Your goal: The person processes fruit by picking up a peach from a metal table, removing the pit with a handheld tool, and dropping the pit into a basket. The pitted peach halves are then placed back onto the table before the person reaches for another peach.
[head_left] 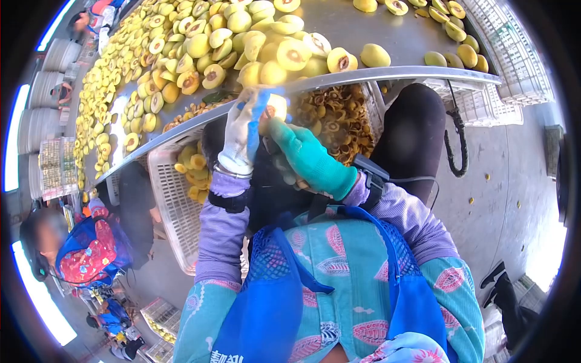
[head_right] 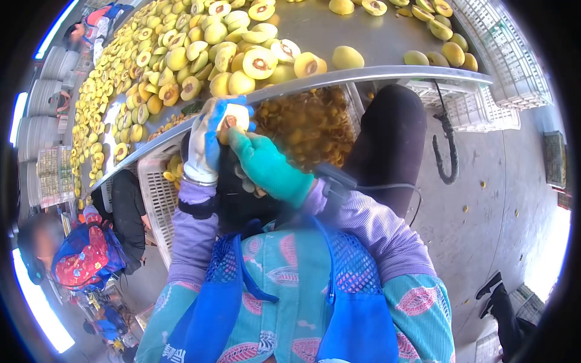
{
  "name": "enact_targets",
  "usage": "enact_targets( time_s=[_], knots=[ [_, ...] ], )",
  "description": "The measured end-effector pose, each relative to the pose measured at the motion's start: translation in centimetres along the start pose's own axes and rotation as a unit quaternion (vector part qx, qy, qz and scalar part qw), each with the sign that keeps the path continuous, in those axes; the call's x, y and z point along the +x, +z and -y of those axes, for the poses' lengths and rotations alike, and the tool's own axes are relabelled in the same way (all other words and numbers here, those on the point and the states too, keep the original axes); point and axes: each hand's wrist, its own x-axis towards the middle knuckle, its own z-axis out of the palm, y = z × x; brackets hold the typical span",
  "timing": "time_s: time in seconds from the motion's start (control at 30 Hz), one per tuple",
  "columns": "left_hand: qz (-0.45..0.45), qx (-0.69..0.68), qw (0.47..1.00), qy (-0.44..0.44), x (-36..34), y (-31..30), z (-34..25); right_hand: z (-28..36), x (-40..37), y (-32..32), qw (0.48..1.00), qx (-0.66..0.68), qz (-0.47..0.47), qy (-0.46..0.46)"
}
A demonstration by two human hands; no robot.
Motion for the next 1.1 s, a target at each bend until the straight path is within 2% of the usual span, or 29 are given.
enact_targets(
  time_s=[0.1, 0.13, 0.23, 0.27, 0.37, 0.47, 0.5, 0.53, 0.57, 0.63, 0.67, 0.73, 0.77, 0.83, 0.9, 0.93, 0.97, 1.03, 1.07, 1.1],
  knots=[
    [-0.054, 0.058, 0.997, 0.011, 0.1, 0.2, 1.1, -0.3, -0.5, 2.2, 0.997, 0.077, -0.028, 0.005],
    [-0.056, 0.035, 0.998, 0.002, 0.0, 0.5, 0.9, -0.8, 0.0, 1.7, 0.966, 0.242, 0.073, 0.054],
    [-0.019, 0.004, 1.000, -0.017, -0.3, 1.7, -0.4, 0.2, -0.4, 1.0, 0.897, 0.393, 0.161, 0.124],
    [0.035, 0.023, 0.999, 0.014, -0.2, 1.5, -0.4, 0.0, -0.5, 0.8, 0.912, 0.364, 0.155, 0.113],
    [0.057, -0.048, 0.993, -0.091, 0.7, 0.8, 0.4, -0.3, -0.7, 0.9, 0.913, 0.368, 0.130, 0.119],
    [0.068, -0.059, 0.995, -0.038, -0.1, 1.7, 0.0, -0.7, -0.9, 0.7, 0.859, 0.455, 0.201, 0.119],
    [0.073, -0.047, 0.996, -0.016, -0.3, 1.5, 0.1, -0.7, -1.1, 0.7, 0.910, 0.362, 0.176, 0.101],
    [0.085, -0.051, 0.992, -0.080, -0.2, 1.3, -0.3, -0.6, -1.6, 0.6, 0.949, 0.266, 0.150, 0.084],
    [0.108, 0.015, 0.993, -0.041, 0.1, 0.7, 0.6, -0.6, -1.9, 0.5, 0.977, 0.165, 0.122, 0.065],
    [0.088, 0.067, 0.993, -0.033, -0.4, 1.0, -0.1, -0.7, -1.3, 0.2, 0.914, 0.322, 0.220, 0.110],
    [0.064, -0.001, 0.997, -0.044, -0.7, 1.2, -0.4, -0.6, -0.9, 0.1, 0.870, 0.395, 0.265, 0.128],
    [0.012, -0.137, 0.988, -0.064, -1.5, 1.7, -0.5, -1.3, 0.0, 0.3, 0.811, 0.460, 0.341, 0.114],
    [-0.020, -0.130, 0.990, -0.042, -1.3, 1.0, 0.2, -1.7, 0.2, 0.5, 0.775, 0.495, 0.378, 0.108],
    [-0.086, -0.109, 0.990, -0.015, -1.7, -1.2, 1.4, -0.7, -1.0, 1.2, 0.793, 0.478, 0.365, 0.100],
    [-0.165, -0.032, 0.986, 0.012, -3.9, -4.8, -0.7, 0.4, -2.2, 0.4, 0.820, 0.456, 0.335, 0.082],
    [-0.210, 0.031, 0.977, 0.031, -4.7, -7.7, -1.4, 0.3, -2.2, -0.8, 0.868, 0.420, 0.255, 0.073],
    [-0.259, 0.138, 0.954, 0.051, -4.8, -10.4, -2.4, -1.2, -0.7, -3.0, 0.874, 0.425, 0.213, 0.099],
    [-0.323, 0.369, 0.870, 0.056, -2.9, -11.8, -5.5, -5.1, 1.1, -4.5, 0.900, 0.392, 0.010, 0.193],
    [-0.288, 0.461, 0.830, 0.127, -1.2, -11.3, -6.8, -5.0, 1.0, -3.9, 0.920, 0.341, 0.031, 0.190],
    [-0.272, 0.540, 0.796, -0.024, 0.7, -9.2, -9.1, -4.6, 0.7, -3.0, 0.938, 0.287, 0.051, 0.187]
  ],
)
